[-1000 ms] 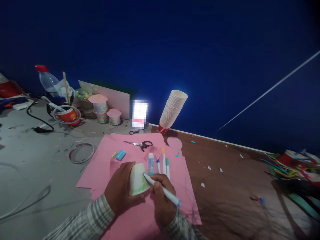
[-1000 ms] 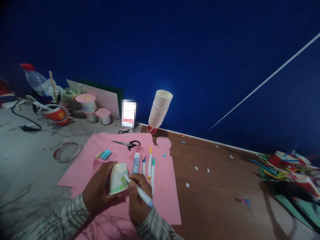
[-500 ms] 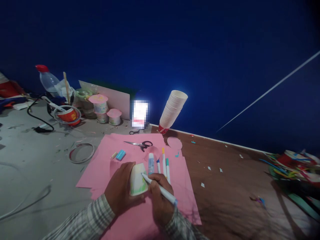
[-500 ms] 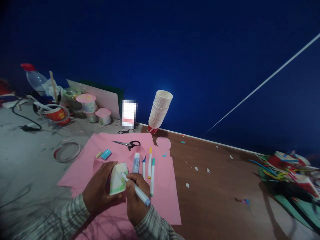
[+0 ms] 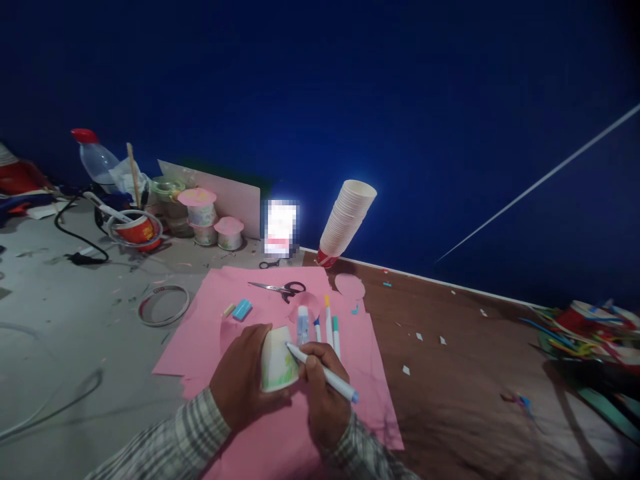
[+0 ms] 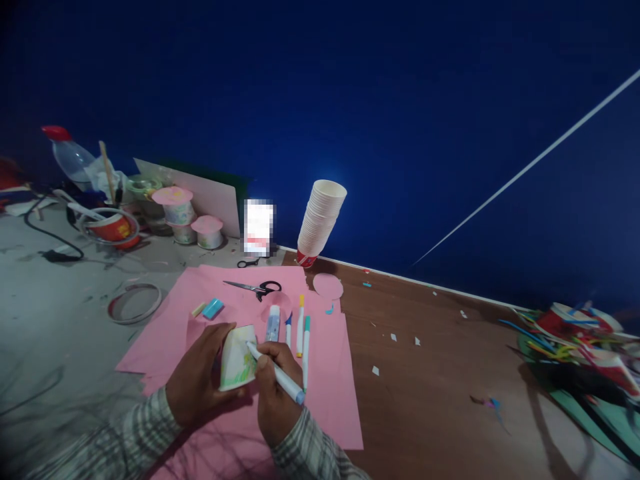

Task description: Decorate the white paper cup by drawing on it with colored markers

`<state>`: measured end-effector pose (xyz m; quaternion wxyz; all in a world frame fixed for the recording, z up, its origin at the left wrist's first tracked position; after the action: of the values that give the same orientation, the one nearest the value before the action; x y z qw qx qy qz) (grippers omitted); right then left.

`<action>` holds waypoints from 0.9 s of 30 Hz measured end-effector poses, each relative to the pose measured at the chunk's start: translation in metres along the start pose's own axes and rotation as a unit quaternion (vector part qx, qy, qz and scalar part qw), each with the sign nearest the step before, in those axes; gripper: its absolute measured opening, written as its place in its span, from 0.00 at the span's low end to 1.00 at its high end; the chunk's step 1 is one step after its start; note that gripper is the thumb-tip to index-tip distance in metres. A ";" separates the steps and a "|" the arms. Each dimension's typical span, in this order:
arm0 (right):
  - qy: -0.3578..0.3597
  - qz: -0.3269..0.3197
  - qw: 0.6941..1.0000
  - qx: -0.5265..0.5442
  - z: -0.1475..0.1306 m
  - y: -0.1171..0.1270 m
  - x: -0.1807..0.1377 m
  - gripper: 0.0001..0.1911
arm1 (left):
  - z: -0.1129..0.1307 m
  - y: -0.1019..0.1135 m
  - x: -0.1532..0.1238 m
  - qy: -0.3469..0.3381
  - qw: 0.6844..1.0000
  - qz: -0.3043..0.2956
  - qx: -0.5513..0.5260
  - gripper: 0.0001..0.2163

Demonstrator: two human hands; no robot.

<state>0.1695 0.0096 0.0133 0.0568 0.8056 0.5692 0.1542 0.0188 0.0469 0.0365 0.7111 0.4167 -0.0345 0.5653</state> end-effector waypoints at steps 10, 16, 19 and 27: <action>0.004 0.004 1.000 -0.011 -0.002 -0.001 0.002 0.09 | -0.004 -0.002 -0.003 0.001 1.000 -0.002 -0.001 0.44; -0.004 -0.005 1.000 -0.010 -0.002 0.000 -0.002 0.09 | -0.003 -0.002 -0.003 0.003 1.000 -0.004 0.006 0.43; -0.013 -0.023 1.000 -0.014 -0.001 -0.001 -0.003 0.10 | -0.002 -0.001 -0.001 0.002 1.000 0.001 0.005 0.42; -0.008 -0.002 1.000 0.003 -0.001 -0.001 0.002 0.09 | -0.003 -0.002 -0.002 0.002 1.000 -0.005 0.001 0.44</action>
<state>0.1687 0.0123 0.0141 0.0589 0.8060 0.5707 0.1455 0.0181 0.0465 0.0327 0.7136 0.4163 -0.0311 0.5625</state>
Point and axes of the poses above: each hand's wrist, its own x-axis towards the middle knuckle, its own y-axis out of the back of the hand, z = x × y, the point moved 7 cm from there along x, towards the middle knuckle, and after that the axes turned 13 degrees about -x, right-handed, at the moved point
